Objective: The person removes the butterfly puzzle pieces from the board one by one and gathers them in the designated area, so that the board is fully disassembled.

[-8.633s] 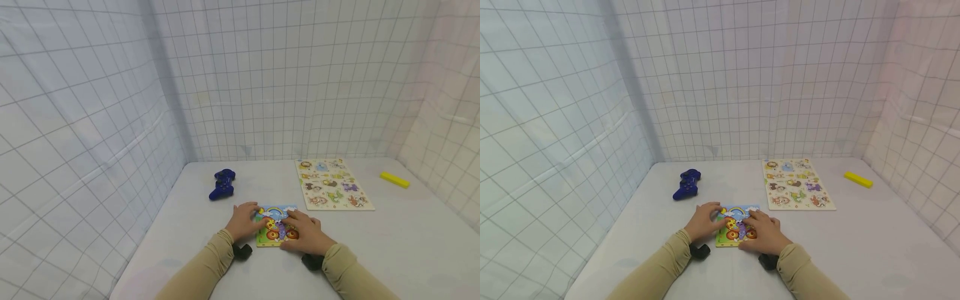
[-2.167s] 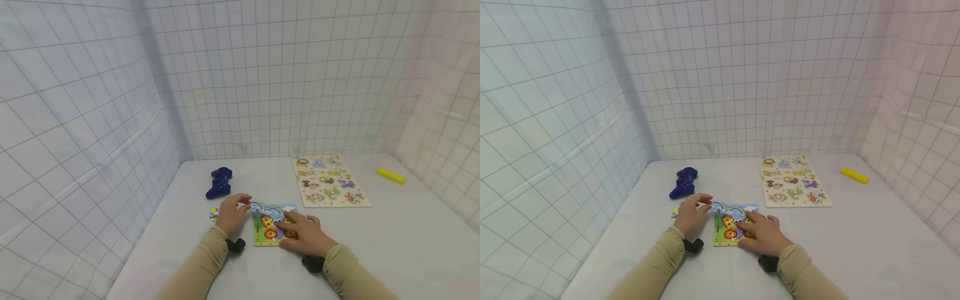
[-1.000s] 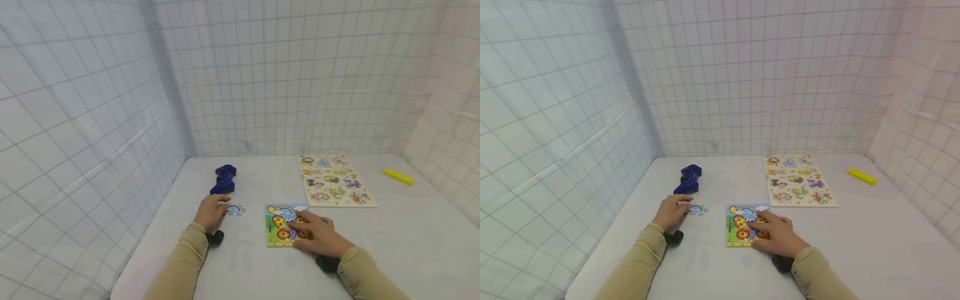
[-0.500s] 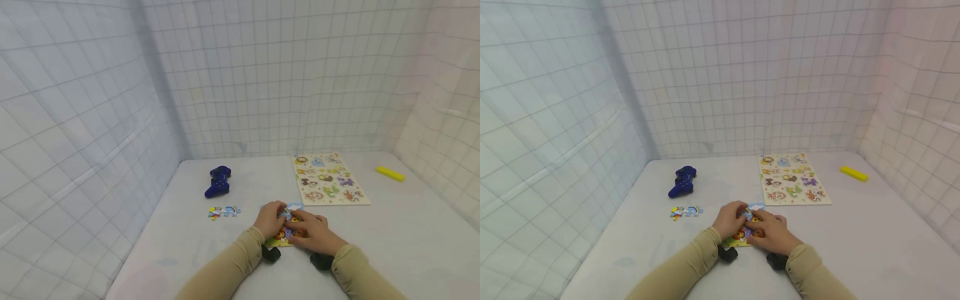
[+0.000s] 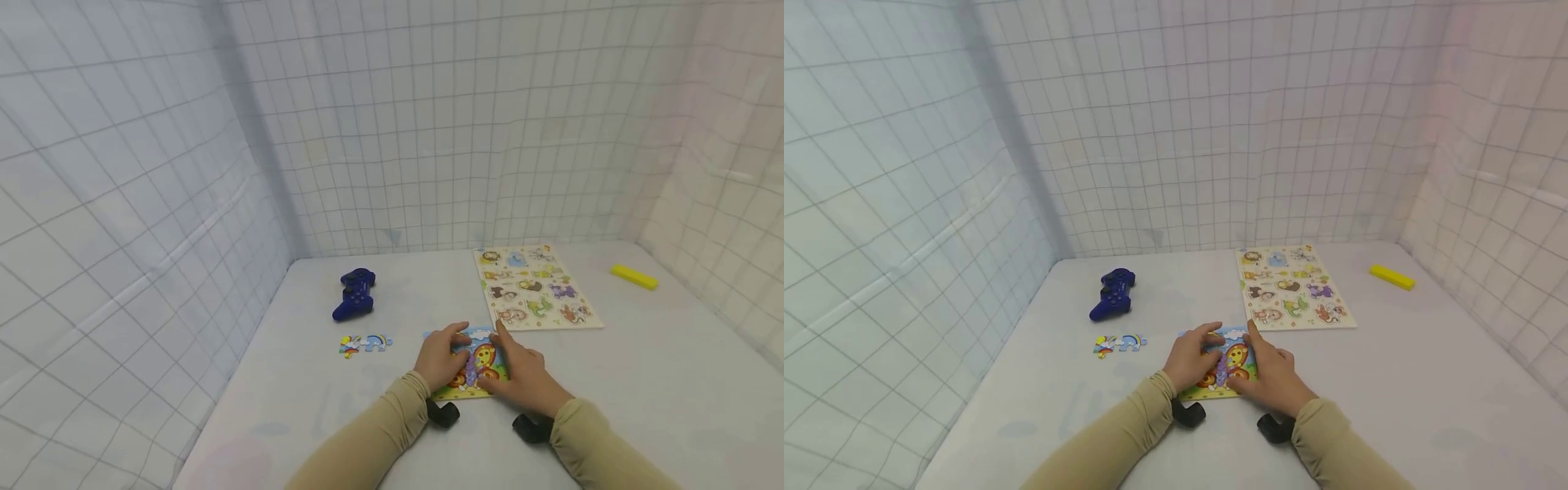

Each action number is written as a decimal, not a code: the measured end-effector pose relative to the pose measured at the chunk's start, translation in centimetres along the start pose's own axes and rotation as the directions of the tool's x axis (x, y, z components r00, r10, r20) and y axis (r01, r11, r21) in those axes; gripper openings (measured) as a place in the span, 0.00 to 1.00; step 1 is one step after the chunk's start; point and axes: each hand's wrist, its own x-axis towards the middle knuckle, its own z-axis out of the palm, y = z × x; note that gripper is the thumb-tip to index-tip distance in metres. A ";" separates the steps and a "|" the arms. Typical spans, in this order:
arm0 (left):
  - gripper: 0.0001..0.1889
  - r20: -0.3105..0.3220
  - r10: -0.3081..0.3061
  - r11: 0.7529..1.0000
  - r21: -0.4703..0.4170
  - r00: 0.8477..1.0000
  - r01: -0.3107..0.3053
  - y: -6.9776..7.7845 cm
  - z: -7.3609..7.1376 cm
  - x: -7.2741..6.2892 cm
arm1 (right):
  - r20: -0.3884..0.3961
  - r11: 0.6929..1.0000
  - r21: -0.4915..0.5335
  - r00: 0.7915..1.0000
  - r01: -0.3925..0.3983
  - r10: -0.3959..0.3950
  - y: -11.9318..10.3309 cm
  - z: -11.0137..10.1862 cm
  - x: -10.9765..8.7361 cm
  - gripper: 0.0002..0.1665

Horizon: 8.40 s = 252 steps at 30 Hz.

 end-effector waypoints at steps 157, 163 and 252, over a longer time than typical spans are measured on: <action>0.25 0.123 0.127 0.980 0.139 0.984 -0.144 -4.7 -7.5 -4.2 | -0.021 0.998 -0.061 0.999 -0.027 0.026 -0.5 -0.6 0.0 0.43; 0.43 0.294 0.106 0.959 0.221 0.950 -0.176 -4.3 -6.6 -4.5 | 0.078 0.993 0.025 0.990 0.120 -0.121 -0.8 -0.5 -0.2 0.42; 0.44 0.298 0.004 0.934 0.341 0.954 -0.110 -3.0 -5.4 -2.7 | 0.262 0.946 0.049 0.910 0.319 -0.321 -1.9 0.7 -0.2 0.27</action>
